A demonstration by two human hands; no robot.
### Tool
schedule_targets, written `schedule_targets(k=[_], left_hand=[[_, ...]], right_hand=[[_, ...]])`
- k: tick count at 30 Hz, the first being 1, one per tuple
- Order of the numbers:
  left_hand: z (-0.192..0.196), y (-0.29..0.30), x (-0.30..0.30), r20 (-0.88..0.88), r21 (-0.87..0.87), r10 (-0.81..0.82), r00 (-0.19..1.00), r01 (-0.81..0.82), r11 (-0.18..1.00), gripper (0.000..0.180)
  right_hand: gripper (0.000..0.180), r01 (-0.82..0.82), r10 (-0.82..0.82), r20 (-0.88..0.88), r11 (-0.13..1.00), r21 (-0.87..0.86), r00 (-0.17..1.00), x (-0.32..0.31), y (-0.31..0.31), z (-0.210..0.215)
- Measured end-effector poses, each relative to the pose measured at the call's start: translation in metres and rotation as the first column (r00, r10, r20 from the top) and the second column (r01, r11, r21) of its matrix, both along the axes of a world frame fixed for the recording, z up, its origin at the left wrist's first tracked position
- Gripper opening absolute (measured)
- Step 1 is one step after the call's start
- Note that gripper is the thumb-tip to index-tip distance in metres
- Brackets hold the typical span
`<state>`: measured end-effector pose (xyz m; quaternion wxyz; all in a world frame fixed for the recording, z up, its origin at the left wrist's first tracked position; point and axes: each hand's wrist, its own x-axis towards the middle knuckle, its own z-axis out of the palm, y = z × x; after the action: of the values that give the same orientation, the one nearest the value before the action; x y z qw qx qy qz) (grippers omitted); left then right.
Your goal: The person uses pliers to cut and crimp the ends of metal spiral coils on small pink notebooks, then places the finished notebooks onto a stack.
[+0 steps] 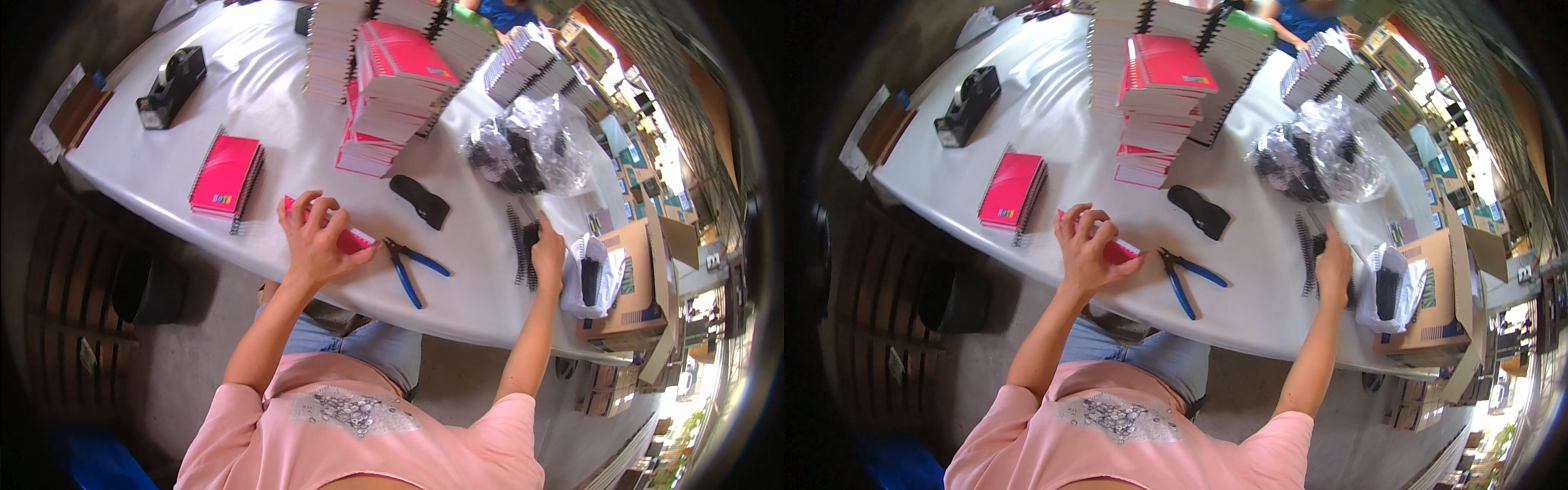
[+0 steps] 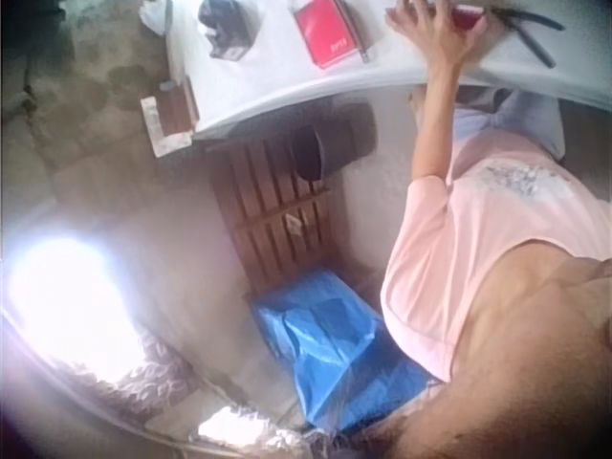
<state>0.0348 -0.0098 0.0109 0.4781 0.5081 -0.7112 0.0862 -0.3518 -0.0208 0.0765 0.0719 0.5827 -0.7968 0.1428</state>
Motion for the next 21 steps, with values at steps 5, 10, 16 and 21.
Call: schedule_targets(k=[5,10,16,21], left_hand=[[-0.004,-0.001,-0.005,-0.056,-0.05,-0.005,0.998,0.002,0.999,0.044],[-0.012,-0.002,0.001,-0.022,-0.012,-0.001,1.0,0.0,1.0,0.042],[-0.011,-0.003,-0.005,0.005,-0.033,0.026,1.0,-0.026,0.999,0.038],[-0.012,-0.004,-0.006,-0.01,-0.049,0.04,0.999,-0.041,0.998,0.039]], right_hand=[[0.054,-0.138,0.163,0.285,0.985,-0.106,0.945,0.015,0.014,-0.008],[0.039,-0.432,0.352,0.607,0.902,-0.015,0.713,0.127,0.037,-0.001],[0.02,-0.567,0.558,0.678,0.786,-0.246,0.479,0.194,0.032,-0.024],[0.017,-0.556,0.594,0.66,0.772,-0.308,0.46,0.207,0.027,-0.022]])
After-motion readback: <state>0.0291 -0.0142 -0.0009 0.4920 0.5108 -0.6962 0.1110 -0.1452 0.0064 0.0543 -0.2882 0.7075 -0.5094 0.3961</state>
